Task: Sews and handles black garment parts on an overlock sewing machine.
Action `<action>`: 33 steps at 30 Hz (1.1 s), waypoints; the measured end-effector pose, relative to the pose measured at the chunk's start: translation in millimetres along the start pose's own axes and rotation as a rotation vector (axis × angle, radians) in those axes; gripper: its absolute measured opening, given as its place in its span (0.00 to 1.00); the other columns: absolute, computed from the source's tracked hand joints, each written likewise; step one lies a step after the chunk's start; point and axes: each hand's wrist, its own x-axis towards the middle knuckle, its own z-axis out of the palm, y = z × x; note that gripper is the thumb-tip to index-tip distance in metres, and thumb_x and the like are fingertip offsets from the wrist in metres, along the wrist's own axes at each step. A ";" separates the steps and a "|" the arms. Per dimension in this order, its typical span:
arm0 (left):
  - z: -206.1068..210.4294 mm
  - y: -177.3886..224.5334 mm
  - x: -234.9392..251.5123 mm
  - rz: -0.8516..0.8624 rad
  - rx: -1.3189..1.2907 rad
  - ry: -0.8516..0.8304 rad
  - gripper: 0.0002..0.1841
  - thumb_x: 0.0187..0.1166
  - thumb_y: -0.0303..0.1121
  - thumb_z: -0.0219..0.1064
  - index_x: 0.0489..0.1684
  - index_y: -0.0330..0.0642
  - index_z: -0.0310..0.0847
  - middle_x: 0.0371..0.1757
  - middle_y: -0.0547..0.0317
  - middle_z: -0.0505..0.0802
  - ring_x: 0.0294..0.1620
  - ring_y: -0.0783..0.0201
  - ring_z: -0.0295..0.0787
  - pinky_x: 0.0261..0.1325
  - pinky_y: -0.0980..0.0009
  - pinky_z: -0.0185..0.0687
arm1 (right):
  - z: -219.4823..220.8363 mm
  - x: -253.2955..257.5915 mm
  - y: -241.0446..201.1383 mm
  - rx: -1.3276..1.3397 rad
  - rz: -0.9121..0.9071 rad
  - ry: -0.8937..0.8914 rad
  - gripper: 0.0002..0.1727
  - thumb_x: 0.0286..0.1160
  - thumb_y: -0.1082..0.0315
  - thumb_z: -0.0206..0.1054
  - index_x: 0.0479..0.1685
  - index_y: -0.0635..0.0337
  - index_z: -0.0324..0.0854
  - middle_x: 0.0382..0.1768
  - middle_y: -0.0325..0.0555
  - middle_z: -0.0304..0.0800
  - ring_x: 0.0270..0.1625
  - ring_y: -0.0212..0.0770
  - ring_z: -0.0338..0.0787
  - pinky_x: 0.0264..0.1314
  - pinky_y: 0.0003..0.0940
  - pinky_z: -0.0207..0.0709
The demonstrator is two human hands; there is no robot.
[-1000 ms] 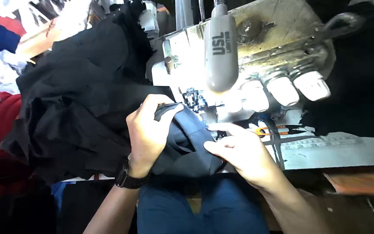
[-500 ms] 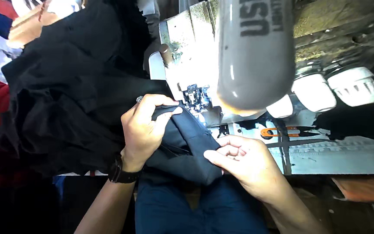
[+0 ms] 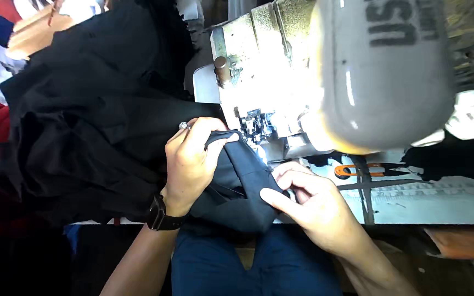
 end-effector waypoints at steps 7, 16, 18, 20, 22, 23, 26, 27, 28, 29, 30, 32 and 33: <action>-19.8 17.3 3.7 -0.047 0.116 -0.187 0.06 0.73 0.33 0.78 0.41 0.43 0.91 0.41 0.61 0.95 0.43 0.72 0.91 0.46 0.73 0.84 | 2.3 -17.2 -11.0 -0.089 0.097 -0.089 0.11 0.69 0.56 0.76 0.24 0.44 0.79 0.22 0.24 0.80 0.23 0.17 0.76 0.22 0.12 0.67; -17.8 33.3 16.4 -0.218 0.274 -0.308 0.11 0.77 0.40 0.74 0.49 0.47 0.88 0.42 0.58 0.92 0.43 0.58 0.90 0.44 0.52 0.82 | -1.3 -12.0 -25.9 -0.255 -0.007 -0.152 0.25 0.73 0.52 0.71 0.73 0.30 0.85 0.33 0.19 0.88 0.29 0.17 0.82 0.29 0.14 0.75; -4.2 26.4 9.5 -0.228 0.362 -0.246 0.14 0.82 0.46 0.67 0.53 0.49 0.88 0.53 0.58 0.90 0.59 0.54 0.84 0.60 0.46 0.71 | -1.5 -9.5 -27.3 -0.214 0.014 -0.158 0.27 0.71 0.53 0.72 0.75 0.34 0.85 0.32 0.19 0.87 0.28 0.16 0.79 0.28 0.12 0.73; 7.2 19.3 4.4 -0.253 0.371 -0.159 0.16 0.82 0.49 0.66 0.55 0.51 0.88 0.53 0.60 0.87 0.60 0.56 0.79 0.62 0.48 0.64 | -1.0 -8.0 -28.6 -0.168 0.027 -0.139 0.29 0.69 0.55 0.73 0.76 0.40 0.84 0.28 0.19 0.83 0.26 0.15 0.76 0.25 0.10 0.70; 11.7 14.8 5.7 -0.265 0.338 -0.131 0.13 0.79 0.47 0.67 0.51 0.51 0.89 0.52 0.61 0.87 0.59 0.58 0.78 0.60 0.49 0.62 | -0.5 -7.8 -29.6 -0.133 0.055 -0.110 0.31 0.69 0.55 0.74 0.77 0.44 0.83 0.26 0.19 0.81 0.23 0.15 0.75 0.22 0.10 0.68; 12.4 12.4 7.8 -0.263 0.325 -0.128 0.12 0.77 0.45 0.68 0.48 0.51 0.88 0.51 0.61 0.88 0.59 0.58 0.79 0.58 0.49 0.63 | 0.0 -7.0 -29.8 -0.116 0.062 -0.098 0.32 0.68 0.56 0.74 0.77 0.46 0.82 0.26 0.20 0.82 0.23 0.15 0.76 0.22 0.09 0.69; 11.6 4.1 14.9 -0.238 0.300 -0.139 0.12 0.73 0.43 0.69 0.47 0.49 0.88 0.49 0.60 0.88 0.57 0.57 0.80 0.56 0.48 0.64 | 0.9 -0.8 -29.3 -0.083 0.058 -0.066 0.33 0.68 0.58 0.75 0.79 0.50 0.81 0.26 0.21 0.83 0.23 0.17 0.76 0.22 0.09 0.70; 12.4 1.8 16.7 -0.229 0.288 -0.138 0.12 0.72 0.42 0.70 0.47 0.48 0.87 0.48 0.59 0.87 0.57 0.55 0.80 0.55 0.47 0.64 | 1.3 1.7 -28.8 -0.078 0.057 -0.048 0.34 0.68 0.59 0.75 0.79 0.50 0.79 0.26 0.22 0.82 0.23 0.17 0.76 0.22 0.10 0.70; 12.9 0.6 18.4 -0.222 0.276 -0.142 0.14 0.71 0.42 0.71 0.49 0.47 0.87 0.49 0.57 0.87 0.56 0.54 0.81 0.54 0.46 0.66 | 1.6 4.0 -28.1 -0.077 0.067 -0.023 0.35 0.67 0.59 0.76 0.79 0.50 0.78 0.24 0.23 0.82 0.22 0.18 0.77 0.22 0.10 0.70; 12.4 1.9 20.0 -0.219 0.259 -0.155 0.14 0.71 0.40 0.72 0.51 0.46 0.87 0.51 0.55 0.88 0.57 0.52 0.82 0.54 0.44 0.68 | 1.6 6.1 -27.5 -0.060 0.080 -0.009 0.35 0.66 0.59 0.77 0.79 0.49 0.76 0.23 0.24 0.84 0.20 0.19 0.78 0.21 0.11 0.72; 12.1 4.6 21.5 -0.217 0.249 -0.166 0.15 0.70 0.37 0.72 0.53 0.45 0.86 0.53 0.53 0.87 0.59 0.50 0.82 0.54 0.43 0.69 | 1.8 7.2 -27.3 -0.032 0.092 -0.004 0.35 0.67 0.60 0.77 0.79 0.48 0.75 0.22 0.26 0.84 0.19 0.21 0.79 0.21 0.12 0.73; 13.1 7.2 23.1 -0.203 0.254 -0.169 0.17 0.69 0.34 0.71 0.57 0.43 0.85 0.55 0.50 0.87 0.60 0.49 0.82 0.54 0.43 0.69 | 3.2 7.5 -27.3 0.002 0.103 0.000 0.32 0.67 0.60 0.77 0.76 0.44 0.76 0.20 0.27 0.85 0.19 0.23 0.81 0.21 0.14 0.74; 14.4 6.6 23.7 -0.203 0.263 -0.169 0.17 0.69 0.34 0.71 0.57 0.43 0.85 0.55 0.50 0.87 0.60 0.48 0.81 0.54 0.42 0.68 | 4.1 6.7 -26.9 0.016 0.104 0.003 0.32 0.67 0.61 0.78 0.75 0.42 0.76 0.21 0.28 0.86 0.19 0.25 0.81 0.20 0.15 0.74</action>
